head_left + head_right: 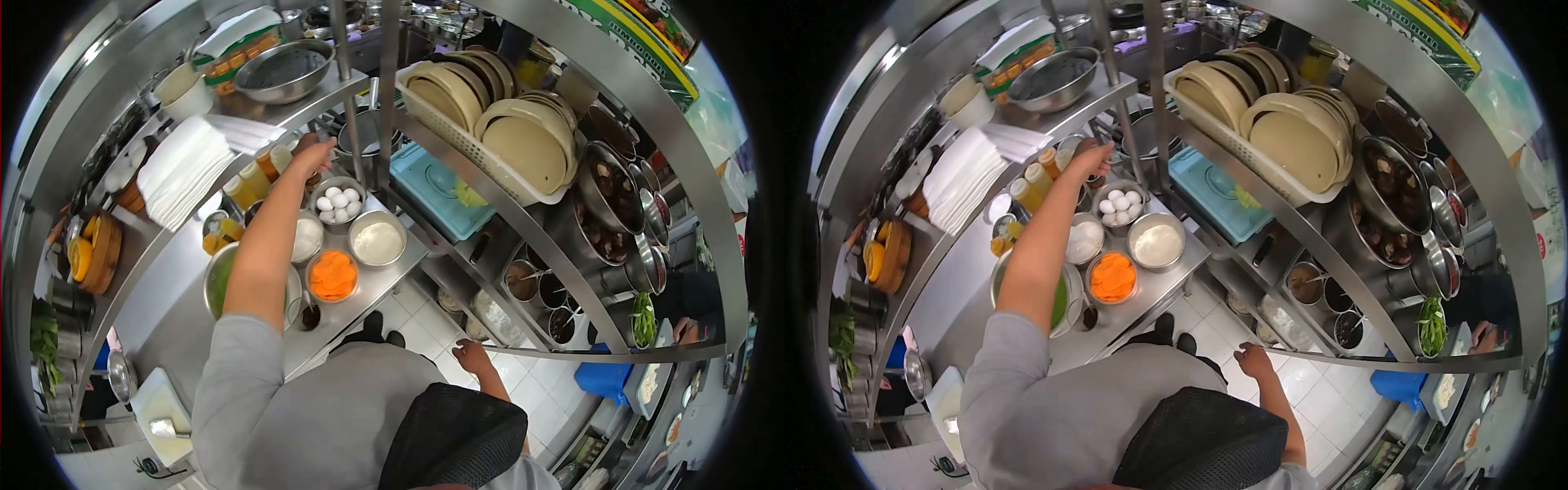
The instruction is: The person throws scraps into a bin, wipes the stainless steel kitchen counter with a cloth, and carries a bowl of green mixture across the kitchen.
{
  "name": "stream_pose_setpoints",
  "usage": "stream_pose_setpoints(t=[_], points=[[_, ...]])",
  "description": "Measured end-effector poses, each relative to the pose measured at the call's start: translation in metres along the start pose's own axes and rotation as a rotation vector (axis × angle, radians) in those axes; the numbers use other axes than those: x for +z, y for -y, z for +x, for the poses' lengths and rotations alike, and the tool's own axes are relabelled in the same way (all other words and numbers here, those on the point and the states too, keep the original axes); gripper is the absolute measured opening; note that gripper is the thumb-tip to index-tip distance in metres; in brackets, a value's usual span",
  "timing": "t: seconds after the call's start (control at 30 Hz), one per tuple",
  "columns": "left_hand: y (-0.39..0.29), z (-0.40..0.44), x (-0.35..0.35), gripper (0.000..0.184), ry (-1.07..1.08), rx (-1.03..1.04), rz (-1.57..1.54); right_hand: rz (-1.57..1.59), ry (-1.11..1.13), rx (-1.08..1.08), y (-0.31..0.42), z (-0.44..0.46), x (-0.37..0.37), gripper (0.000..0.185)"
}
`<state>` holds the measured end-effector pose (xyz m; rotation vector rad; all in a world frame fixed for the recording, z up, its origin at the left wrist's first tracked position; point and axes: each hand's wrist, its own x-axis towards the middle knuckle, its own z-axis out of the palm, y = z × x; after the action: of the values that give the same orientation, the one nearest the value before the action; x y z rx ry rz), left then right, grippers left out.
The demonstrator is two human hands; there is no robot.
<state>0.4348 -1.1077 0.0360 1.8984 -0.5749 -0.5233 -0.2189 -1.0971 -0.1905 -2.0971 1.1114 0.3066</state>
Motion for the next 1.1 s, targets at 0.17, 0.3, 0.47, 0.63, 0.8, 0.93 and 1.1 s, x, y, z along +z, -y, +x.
stream_pose_setpoints(t=[0.17,0.3,0.47,0.63,0.8,0.93,1.1], points=[[0.033,0.077,0.027,0.046,-0.087,-0.052,0.055,0.113,-0.136,0.064,-0.036,-0.027,0.046,0.048],[0.032,0.117,0.047,0.039,-0.322,0.241,0.227,0.15,-0.02,0.162,-0.045,-0.052,0.049,0.045],[-0.031,0.074,0.028,0.035,-0.309,0.611,0.578,0.164,-0.022,0.287,-0.043,-0.047,0.041,0.045],[-0.014,0.103,0.023,0.028,-0.396,0.9,0.479,0.222,-0.044,0.282,-0.035,-0.012,0.031,0.039],[-0.041,0.069,0.019,0.03,-0.334,0.773,0.495,0.031,0.009,0.021,-0.017,0.004,0.018,0.033],[-0.051,0.059,0.025,0.031,-0.404,0.754,0.539,0.029,0.082,0.167,-0.015,0.014,0.015,0.029],[-0.062,0.053,0.03,0.031,-0.469,0.751,0.554,0.111,-0.001,0.173,-0.027,0.005,0.015,0.04]])
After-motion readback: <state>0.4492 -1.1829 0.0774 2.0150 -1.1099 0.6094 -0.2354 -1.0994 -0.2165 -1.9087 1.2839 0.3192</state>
